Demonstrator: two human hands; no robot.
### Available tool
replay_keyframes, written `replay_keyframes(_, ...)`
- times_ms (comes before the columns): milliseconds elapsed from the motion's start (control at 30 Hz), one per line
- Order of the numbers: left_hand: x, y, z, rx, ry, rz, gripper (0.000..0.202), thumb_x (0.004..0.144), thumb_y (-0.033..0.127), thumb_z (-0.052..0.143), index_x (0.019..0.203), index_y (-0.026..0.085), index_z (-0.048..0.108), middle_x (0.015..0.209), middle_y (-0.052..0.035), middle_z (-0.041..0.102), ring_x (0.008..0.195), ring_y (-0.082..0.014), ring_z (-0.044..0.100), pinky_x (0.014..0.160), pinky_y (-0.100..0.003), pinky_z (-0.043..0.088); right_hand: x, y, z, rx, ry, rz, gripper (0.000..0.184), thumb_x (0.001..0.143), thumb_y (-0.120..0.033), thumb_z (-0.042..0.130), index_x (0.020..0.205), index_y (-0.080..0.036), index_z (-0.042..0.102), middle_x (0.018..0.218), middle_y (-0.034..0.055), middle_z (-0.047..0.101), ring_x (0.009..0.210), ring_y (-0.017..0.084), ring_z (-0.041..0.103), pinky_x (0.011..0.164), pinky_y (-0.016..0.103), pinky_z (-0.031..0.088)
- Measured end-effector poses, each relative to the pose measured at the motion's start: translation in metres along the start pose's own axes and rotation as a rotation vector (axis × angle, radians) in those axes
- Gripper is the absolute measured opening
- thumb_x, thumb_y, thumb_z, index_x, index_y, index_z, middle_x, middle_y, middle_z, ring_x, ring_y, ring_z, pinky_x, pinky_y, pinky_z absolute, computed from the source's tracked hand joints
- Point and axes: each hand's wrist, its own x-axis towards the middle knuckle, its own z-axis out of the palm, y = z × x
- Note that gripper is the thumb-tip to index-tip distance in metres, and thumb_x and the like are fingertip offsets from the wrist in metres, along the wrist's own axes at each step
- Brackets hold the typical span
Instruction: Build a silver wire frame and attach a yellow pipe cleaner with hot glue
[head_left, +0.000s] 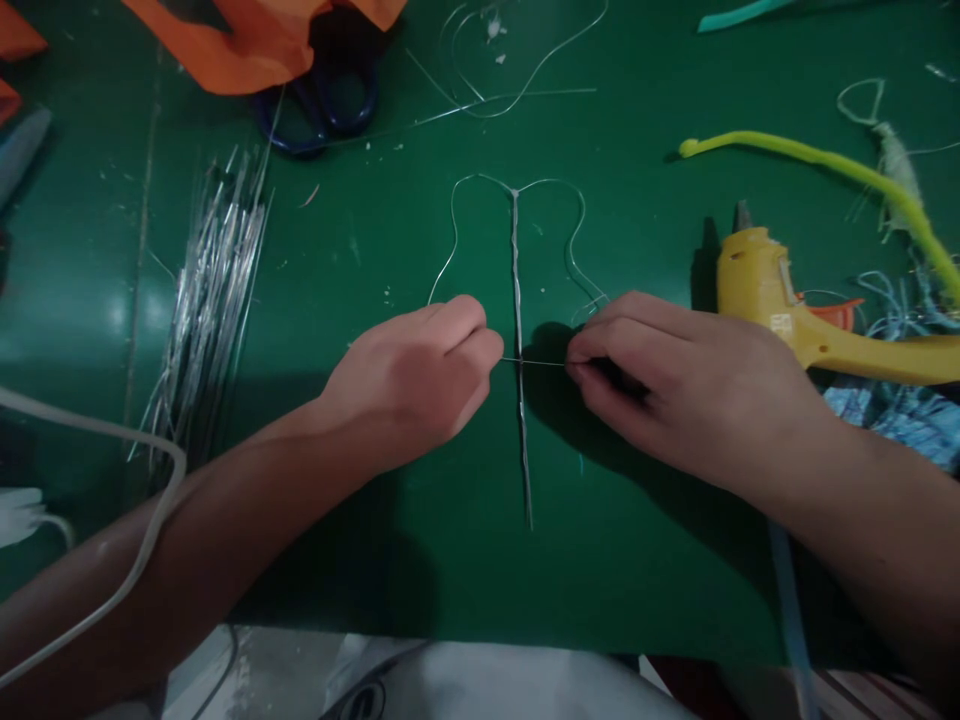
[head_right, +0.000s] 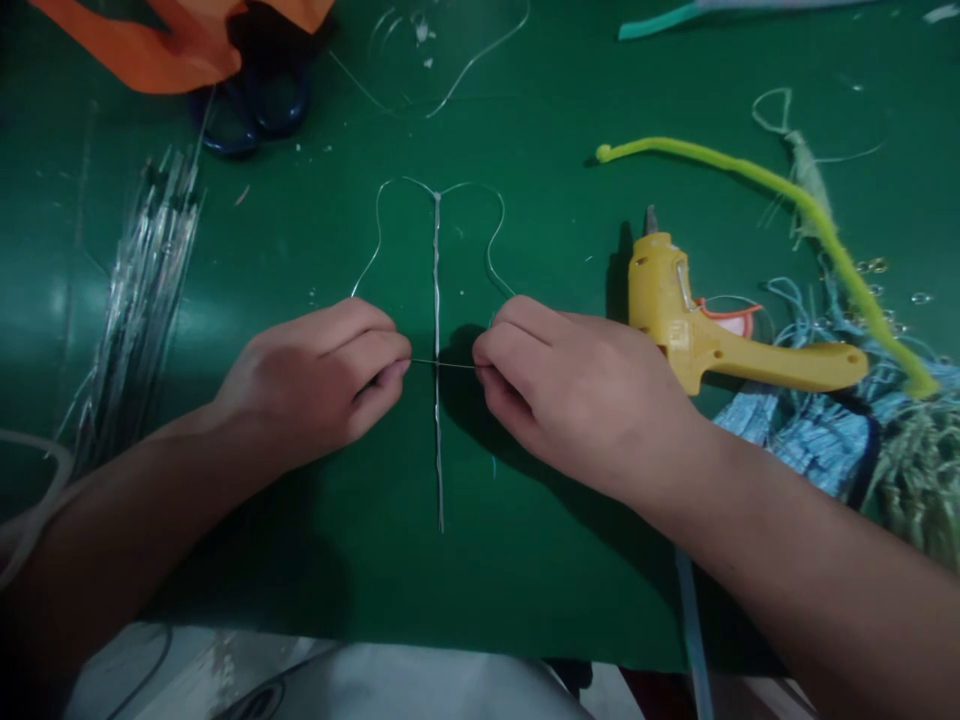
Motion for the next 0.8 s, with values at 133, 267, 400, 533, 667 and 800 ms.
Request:
replay_keyframes(133,-0.0003,0.0001,0.0003,0.022,0.012,0.008,0.022,0.095,0.02,0.046,0.085,0.018,0.065,0.086,-0.0031,0.065,0.072,-0.0136,0.057,0.063,-0.026,0.039,0.0,-0.0006,0.001,0.006,0.008,0.01,0.025,0.095,-0.026,0.045,0.088,-0.02,0.068,0.093,0.0071,0.072,0.07,0.018,0.064,0.055,0.031,0.043)
replay_keyframes(267,0.0003,-0.0003,-0.0002,0.024,0.0,0.017,0.023,0.095,0.02,0.045,0.084,0.018,0.065,0.085,-0.0034,0.065,0.073,-0.0144,0.058,0.063,-0.026,0.04,0.0004,-0.0009,0.0006,-0.002,-0.017,0.023,0.025,0.095,-0.027,0.044,0.087,-0.021,0.067,0.094,0.0064,0.072,0.07,0.018,0.064,0.055,0.03,0.042)
replay_keyframes(400,0.0007,-0.0004,-0.0008,0.021,0.003,0.018,0.024,0.096,0.02,0.044,0.085,0.018,0.065,0.086,-0.0037,0.065,0.073,-0.0142,0.058,0.064,-0.026,0.041,0.0006,-0.0007,0.0009,-0.007,-0.002,0.02,0.025,0.095,-0.027,0.043,0.087,-0.021,0.067,0.093,0.006,0.071,0.07,0.017,0.063,0.055,0.03,0.042)
replay_keyframes(533,0.0005,0.0001,-0.0008,0.028,-0.018,0.011,0.025,0.096,0.02,0.043,0.086,0.018,0.066,0.086,-0.0035,0.065,0.073,-0.0141,0.058,0.064,-0.026,0.041,0.0009,-0.0002,0.0012,-0.004,-0.012,0.02,0.026,0.095,-0.028,0.044,0.087,-0.021,0.067,0.092,0.0061,0.071,0.069,0.017,0.063,0.055,0.03,0.041)
replay_keyframes(667,0.0005,0.0001,-0.0005,0.024,-0.009,0.01,0.025,0.096,0.02,0.044,0.085,0.017,0.066,0.086,-0.0043,0.065,0.073,-0.0147,0.058,0.064,-0.027,0.041,0.0006,-0.0006,0.0015,0.006,-0.002,0.015,0.025,0.095,-0.026,0.045,0.086,-0.021,0.068,0.091,0.0066,0.07,0.068,0.017,0.062,0.055,0.03,0.04)
replay_keyframes(800,0.0006,-0.0009,-0.001,0.025,-0.015,0.019,0.025,0.096,0.02,0.043,0.086,0.018,0.066,0.086,-0.0039,0.065,0.072,-0.0142,0.058,0.064,-0.026,0.041,-0.0004,-0.0013,0.0025,0.014,0.045,0.0,0.024,0.095,-0.024,0.046,0.086,-0.018,0.068,0.092,0.0079,0.071,0.067,0.017,0.063,0.054,0.03,0.04)
